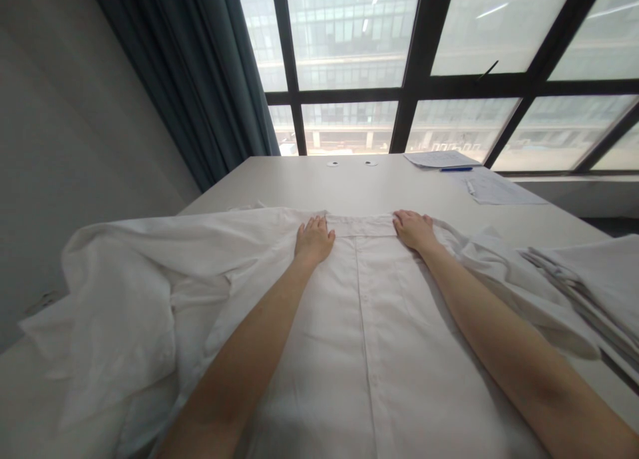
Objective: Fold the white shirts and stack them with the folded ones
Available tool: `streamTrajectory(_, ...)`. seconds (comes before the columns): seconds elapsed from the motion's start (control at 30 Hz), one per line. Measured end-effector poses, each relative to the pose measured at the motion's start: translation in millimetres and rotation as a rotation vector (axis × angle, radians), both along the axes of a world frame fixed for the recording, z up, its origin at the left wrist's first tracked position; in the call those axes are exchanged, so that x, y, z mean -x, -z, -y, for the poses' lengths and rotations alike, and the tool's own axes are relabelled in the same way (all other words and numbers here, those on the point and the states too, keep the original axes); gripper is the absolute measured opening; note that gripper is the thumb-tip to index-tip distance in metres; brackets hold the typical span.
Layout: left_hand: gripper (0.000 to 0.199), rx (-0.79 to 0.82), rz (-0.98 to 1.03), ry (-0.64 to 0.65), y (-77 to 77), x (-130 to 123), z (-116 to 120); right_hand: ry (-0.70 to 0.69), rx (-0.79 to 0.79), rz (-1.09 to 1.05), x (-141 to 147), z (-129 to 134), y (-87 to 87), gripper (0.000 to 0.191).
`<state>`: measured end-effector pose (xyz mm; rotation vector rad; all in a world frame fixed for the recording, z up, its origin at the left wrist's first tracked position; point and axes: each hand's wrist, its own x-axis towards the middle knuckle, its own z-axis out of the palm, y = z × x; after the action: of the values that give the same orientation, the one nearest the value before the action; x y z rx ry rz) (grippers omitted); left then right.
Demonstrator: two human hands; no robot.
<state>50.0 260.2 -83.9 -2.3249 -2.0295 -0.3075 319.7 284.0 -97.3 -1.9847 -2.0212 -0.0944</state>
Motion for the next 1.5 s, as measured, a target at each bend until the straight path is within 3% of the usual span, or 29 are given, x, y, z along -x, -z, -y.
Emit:
streamTrajectory(0.33,0.053,-0.034,0.002,0.019,1.8,0.0,-1.1,-0.003,-0.014,-0.005,-1.0,-1.2,1.6,0.044)
streamTrajectory(0.43,0.055,-0.033,-0.011,0.098,-0.8,-0.2,0.5,-0.031,-0.028,-0.003,-0.1,-1.6,-1.2,0.048)
streamTrajectory(0.6,0.053,0.051,-0.055,0.322,-3.9,0.1,2.6,-0.208,0.035,0.034,2.5,-2.2,-1.4,0.049)
streamTrajectory(0.9,0.058,0.167,-0.086,0.363,-5.9,5.3,-1.7,-0.168,0.121,0.085,-12.2,-3.4,3.1,0.055)
streamTrajectory(1.23,0.065,0.207,-0.102,0.302,-8.7,7.0,2.1,-0.119,0.091,0.159,-90.3,54.9,-9.0,0.049)
streamTrajectory(1.5,0.060,0.185,-0.120,0.072,-10.7,-6.1,21.1,-0.081,-0.023,0.181,-120.8,107.1,-40.9,0.044)
